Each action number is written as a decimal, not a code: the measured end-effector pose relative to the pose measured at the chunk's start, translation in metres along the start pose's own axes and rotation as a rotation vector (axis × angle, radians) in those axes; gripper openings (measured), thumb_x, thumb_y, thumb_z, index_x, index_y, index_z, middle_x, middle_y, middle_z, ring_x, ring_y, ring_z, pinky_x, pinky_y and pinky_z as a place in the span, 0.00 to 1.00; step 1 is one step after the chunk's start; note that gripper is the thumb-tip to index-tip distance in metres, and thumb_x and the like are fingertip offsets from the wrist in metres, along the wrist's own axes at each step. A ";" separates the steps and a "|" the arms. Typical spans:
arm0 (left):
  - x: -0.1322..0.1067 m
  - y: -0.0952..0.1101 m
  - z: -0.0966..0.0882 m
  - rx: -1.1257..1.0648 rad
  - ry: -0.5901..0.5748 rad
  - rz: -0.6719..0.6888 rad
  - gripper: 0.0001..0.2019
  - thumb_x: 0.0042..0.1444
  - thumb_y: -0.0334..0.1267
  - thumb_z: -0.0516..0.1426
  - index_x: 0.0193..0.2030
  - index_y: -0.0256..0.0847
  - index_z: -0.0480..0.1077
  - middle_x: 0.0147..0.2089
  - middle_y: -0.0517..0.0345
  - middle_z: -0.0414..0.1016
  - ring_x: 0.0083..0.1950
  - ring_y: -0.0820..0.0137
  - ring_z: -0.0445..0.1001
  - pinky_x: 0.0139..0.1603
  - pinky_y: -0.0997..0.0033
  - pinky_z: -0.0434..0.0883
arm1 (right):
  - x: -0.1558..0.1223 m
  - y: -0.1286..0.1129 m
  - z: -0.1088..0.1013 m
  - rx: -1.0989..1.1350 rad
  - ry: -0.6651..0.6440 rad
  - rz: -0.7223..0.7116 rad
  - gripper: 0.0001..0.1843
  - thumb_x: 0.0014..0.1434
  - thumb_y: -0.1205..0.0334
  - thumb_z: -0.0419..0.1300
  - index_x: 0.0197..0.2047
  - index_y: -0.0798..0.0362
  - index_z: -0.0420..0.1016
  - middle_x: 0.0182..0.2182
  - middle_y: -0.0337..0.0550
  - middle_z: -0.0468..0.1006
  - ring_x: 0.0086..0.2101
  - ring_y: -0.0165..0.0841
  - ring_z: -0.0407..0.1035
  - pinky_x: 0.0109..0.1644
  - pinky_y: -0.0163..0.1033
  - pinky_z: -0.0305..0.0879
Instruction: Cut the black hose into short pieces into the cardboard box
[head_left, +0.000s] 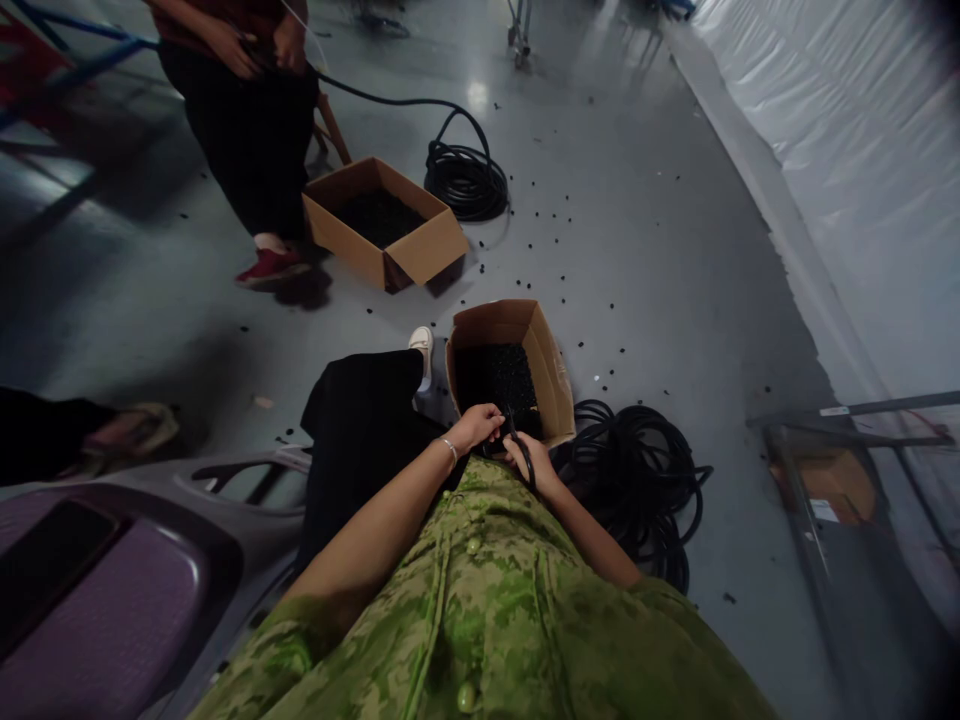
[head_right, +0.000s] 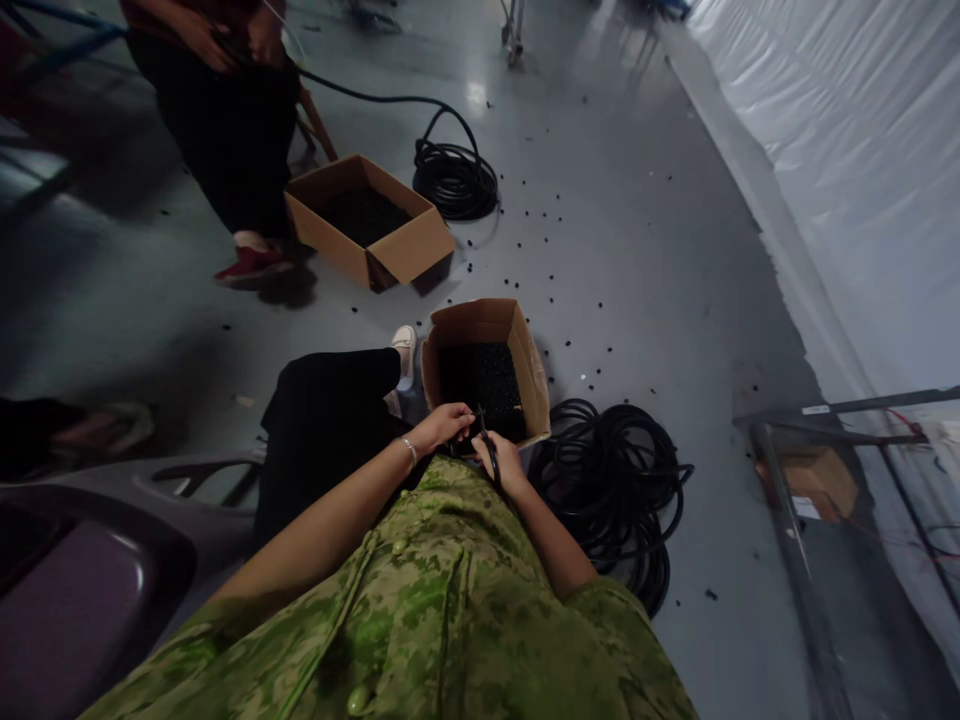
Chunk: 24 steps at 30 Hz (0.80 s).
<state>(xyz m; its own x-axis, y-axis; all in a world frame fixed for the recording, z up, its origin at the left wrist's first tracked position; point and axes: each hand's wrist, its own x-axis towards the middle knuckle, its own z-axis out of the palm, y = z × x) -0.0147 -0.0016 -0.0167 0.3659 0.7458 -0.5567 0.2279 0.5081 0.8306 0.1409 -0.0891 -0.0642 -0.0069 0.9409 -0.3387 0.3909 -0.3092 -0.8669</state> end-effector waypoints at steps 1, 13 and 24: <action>0.000 0.000 0.000 0.014 -0.003 0.001 0.11 0.55 0.34 0.62 0.24 0.37 0.66 0.15 0.66 0.67 0.15 0.80 0.63 0.18 0.83 0.57 | 0.000 0.000 0.001 -0.028 0.015 -0.006 0.18 0.62 0.46 0.55 0.39 0.50 0.76 0.25 0.37 0.76 0.25 0.32 0.71 0.32 0.33 0.65; 0.002 0.004 0.000 0.046 0.066 -0.057 0.12 0.59 0.28 0.58 0.26 0.38 0.63 0.16 0.66 0.67 0.16 0.79 0.63 0.20 0.82 0.57 | 0.001 0.003 0.009 -0.212 0.099 -0.090 0.19 0.62 0.48 0.52 0.33 0.51 0.77 0.24 0.38 0.74 0.27 0.32 0.67 0.32 0.33 0.61; 0.001 0.004 0.004 0.110 -0.007 -0.219 0.09 0.59 0.30 0.59 0.28 0.36 0.66 0.19 0.62 0.71 0.19 0.76 0.68 0.22 0.79 0.63 | 0.003 0.007 0.010 -0.207 0.144 -0.085 0.18 0.61 0.50 0.53 0.32 0.52 0.77 0.25 0.40 0.77 0.28 0.33 0.69 0.34 0.33 0.62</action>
<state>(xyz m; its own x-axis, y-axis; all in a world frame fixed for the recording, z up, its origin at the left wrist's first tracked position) -0.0103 -0.0004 -0.0136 0.3029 0.6200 -0.7238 0.3994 0.6070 0.6870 0.1342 -0.0894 -0.0752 0.0776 0.9769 -0.1990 0.5744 -0.2069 -0.7920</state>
